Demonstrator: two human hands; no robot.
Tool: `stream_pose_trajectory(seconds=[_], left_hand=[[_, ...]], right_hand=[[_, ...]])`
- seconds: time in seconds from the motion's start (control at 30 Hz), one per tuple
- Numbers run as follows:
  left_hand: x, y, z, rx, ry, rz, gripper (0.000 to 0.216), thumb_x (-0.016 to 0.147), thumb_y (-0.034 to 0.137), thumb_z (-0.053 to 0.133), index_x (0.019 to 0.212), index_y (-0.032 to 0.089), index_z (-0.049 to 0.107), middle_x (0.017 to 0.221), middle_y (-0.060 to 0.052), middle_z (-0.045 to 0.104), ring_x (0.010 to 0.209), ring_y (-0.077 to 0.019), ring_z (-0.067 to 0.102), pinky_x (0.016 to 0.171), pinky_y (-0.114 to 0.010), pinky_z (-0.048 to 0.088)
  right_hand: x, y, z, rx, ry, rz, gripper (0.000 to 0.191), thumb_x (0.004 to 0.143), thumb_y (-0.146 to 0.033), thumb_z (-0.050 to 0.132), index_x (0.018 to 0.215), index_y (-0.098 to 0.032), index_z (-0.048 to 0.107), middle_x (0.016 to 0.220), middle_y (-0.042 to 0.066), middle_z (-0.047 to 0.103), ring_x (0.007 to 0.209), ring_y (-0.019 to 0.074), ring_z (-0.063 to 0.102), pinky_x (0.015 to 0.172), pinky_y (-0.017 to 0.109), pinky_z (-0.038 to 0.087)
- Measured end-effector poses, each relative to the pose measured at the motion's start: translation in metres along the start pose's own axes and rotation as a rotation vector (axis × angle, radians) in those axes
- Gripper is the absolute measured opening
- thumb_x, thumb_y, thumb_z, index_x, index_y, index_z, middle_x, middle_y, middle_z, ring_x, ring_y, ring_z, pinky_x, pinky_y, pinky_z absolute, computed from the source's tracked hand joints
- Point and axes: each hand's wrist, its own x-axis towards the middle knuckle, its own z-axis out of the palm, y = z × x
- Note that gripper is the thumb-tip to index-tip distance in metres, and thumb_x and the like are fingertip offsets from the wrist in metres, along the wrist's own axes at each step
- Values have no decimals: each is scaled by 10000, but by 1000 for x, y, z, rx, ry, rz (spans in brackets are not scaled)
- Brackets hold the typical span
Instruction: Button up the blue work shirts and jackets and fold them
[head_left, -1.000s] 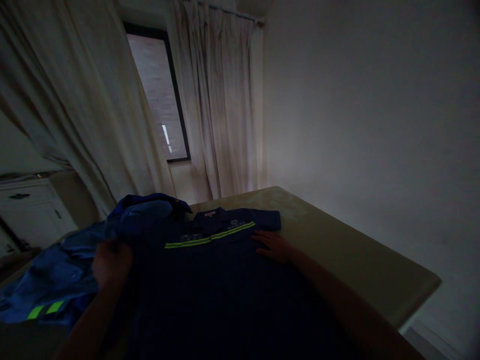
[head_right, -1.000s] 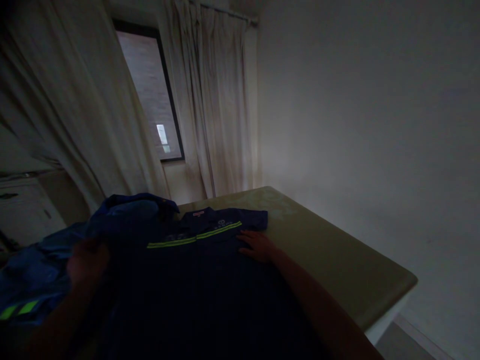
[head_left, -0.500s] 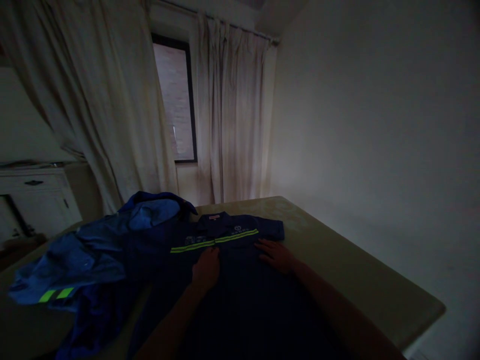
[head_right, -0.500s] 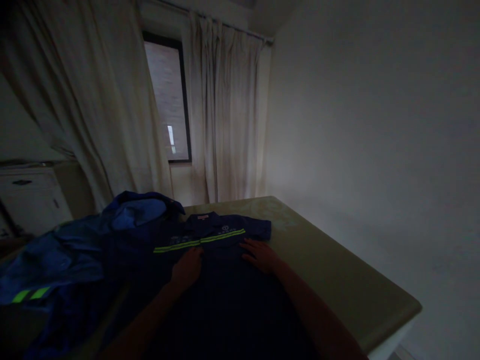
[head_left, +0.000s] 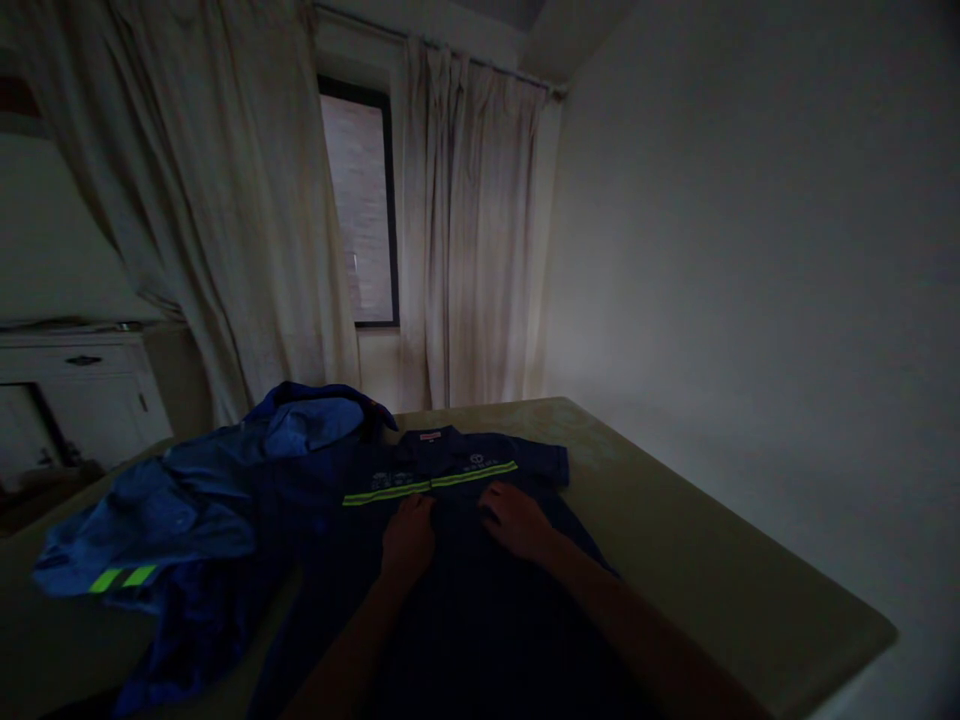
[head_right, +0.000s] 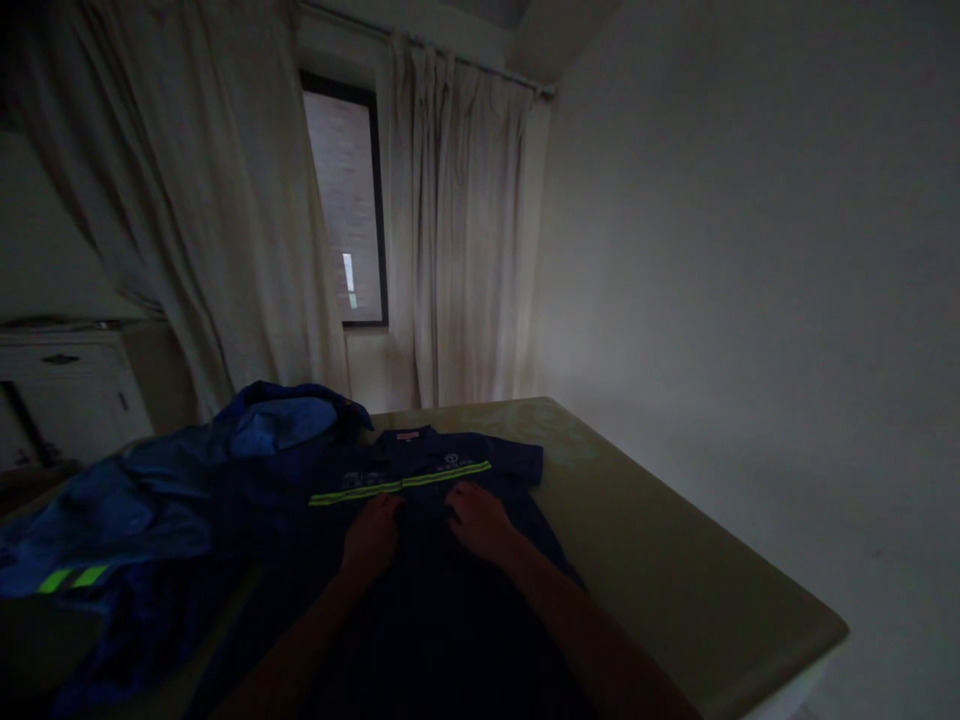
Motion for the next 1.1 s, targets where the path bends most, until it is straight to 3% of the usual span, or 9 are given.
stream_pose_trajectory(seconds=[0.13,0.23,0.37,0.53,0.73,1.1], left_hand=[[-1,0,-1,1,21,-8,427,920,41,440,1273,199,621,1307,-106,613,1234,-226,551,1032,-325,412],[-3,-1,-3,-8,21,6,386,906,15,433,1147,197,672,1219,-92,646,1175,-207,577,1013,-307,414],[-6,0,-3,-28,35,39,314,903,36,454,1010,206,696,1112,-78,664,1101,-207,599,998,-310,413],[-9,5,-1,-77,92,10,267,996,214,414,956,164,674,1061,-141,659,1091,-288,596,994,-418,421],[-4,-2,4,-278,99,121,287,1028,281,394,972,207,666,1034,-68,695,1021,-202,649,957,-322,467],[-1,-8,10,-509,139,145,228,995,324,416,941,225,615,996,-67,693,975,-217,656,915,-339,500]], right_hand=[[17,-48,24,-33,-18,3,187,915,-199,593,1082,-213,677,1100,96,696,1024,267,671,813,352,545],[23,-60,42,-65,6,43,173,940,-150,537,1027,-209,674,1082,110,698,1014,263,671,793,343,538],[21,-58,49,-55,63,83,150,972,-171,528,1041,-221,652,1099,88,693,1027,236,660,830,318,525],[17,-56,42,11,140,89,158,1028,-209,480,1038,-213,638,1074,76,687,1016,228,648,889,326,504],[17,-52,45,71,176,11,163,1036,-224,486,998,-215,644,1041,73,686,997,227,640,902,334,498],[15,-46,45,173,148,0,168,1045,-230,505,1031,-200,670,1047,54,684,1007,202,649,897,287,486]])
